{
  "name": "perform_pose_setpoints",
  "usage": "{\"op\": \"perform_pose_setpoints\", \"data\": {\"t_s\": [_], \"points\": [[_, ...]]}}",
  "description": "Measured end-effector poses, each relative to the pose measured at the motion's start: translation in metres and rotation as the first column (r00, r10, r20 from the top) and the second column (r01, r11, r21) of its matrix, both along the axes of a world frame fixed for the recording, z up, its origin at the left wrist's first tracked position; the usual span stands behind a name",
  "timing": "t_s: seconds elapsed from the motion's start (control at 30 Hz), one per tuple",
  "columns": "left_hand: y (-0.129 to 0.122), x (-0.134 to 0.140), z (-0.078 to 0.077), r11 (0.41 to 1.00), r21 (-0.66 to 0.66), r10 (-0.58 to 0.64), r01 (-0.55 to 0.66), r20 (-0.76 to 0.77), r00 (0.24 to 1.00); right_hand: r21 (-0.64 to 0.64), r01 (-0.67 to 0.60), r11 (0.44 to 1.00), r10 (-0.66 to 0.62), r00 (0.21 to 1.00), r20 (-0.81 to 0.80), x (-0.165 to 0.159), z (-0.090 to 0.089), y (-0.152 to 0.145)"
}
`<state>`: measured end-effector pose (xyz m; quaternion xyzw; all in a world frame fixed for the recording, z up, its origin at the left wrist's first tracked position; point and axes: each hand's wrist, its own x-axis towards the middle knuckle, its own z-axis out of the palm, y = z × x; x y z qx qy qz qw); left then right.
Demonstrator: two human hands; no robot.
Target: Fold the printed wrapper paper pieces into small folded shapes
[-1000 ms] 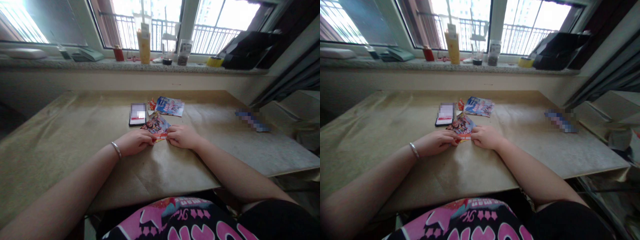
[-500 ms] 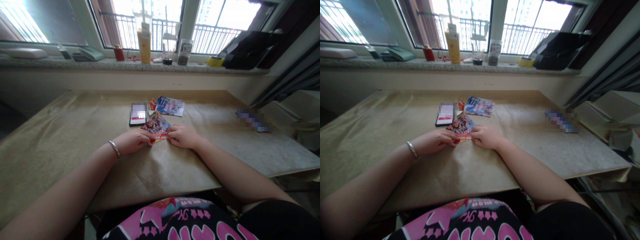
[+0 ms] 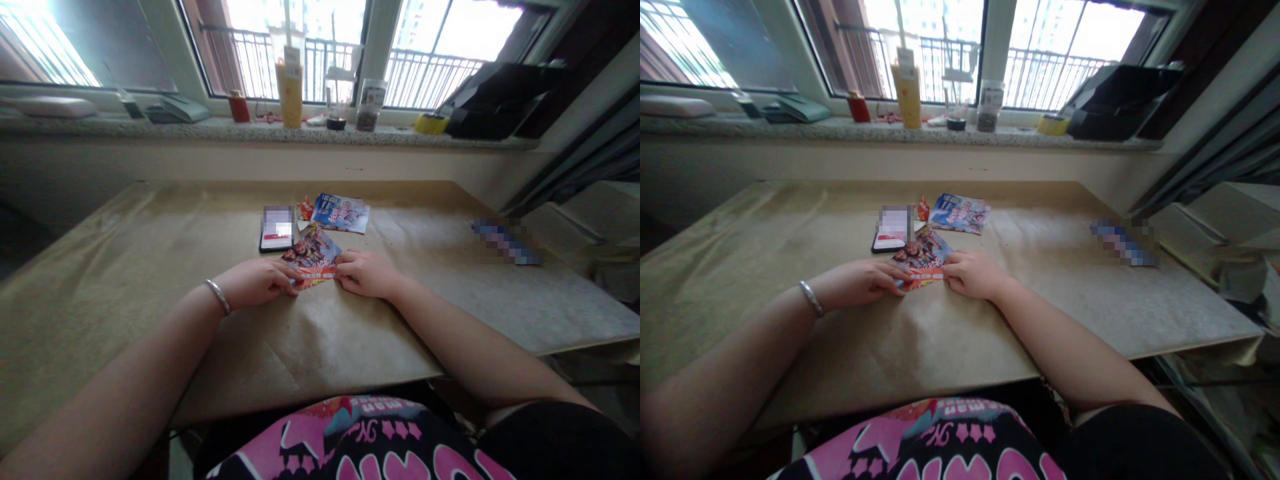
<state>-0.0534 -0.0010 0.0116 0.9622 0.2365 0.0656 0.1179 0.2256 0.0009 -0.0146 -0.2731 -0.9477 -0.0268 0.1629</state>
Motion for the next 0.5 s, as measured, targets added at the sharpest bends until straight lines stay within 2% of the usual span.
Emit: {"op": "perform_pose_setpoints", "data": {"t_s": [0.17, 0.4, 0.5], "points": [[-0.002, -0.004, 0.005, 0.999, -0.028, 0.02, -0.022, -0.069, 0.997, 0.011, 0.015, 1.0, -0.015, 1.0, 0.011, -0.001, 0.0, -0.003], [-0.006, -0.003, 0.006, 1.0, 0.003, 0.021, -0.021, 0.012, 1.0, -0.033, -0.089, 0.996, 0.087, 0.995, -0.056, -0.017, 0.001, -0.012], [-0.012, 0.003, 0.006, 0.998, 0.066, 0.022, -0.023, 0.014, 1.0, -0.055, -0.099, 0.994, 0.096, 0.994, -0.056, -0.022, 0.0, -0.014]]}}
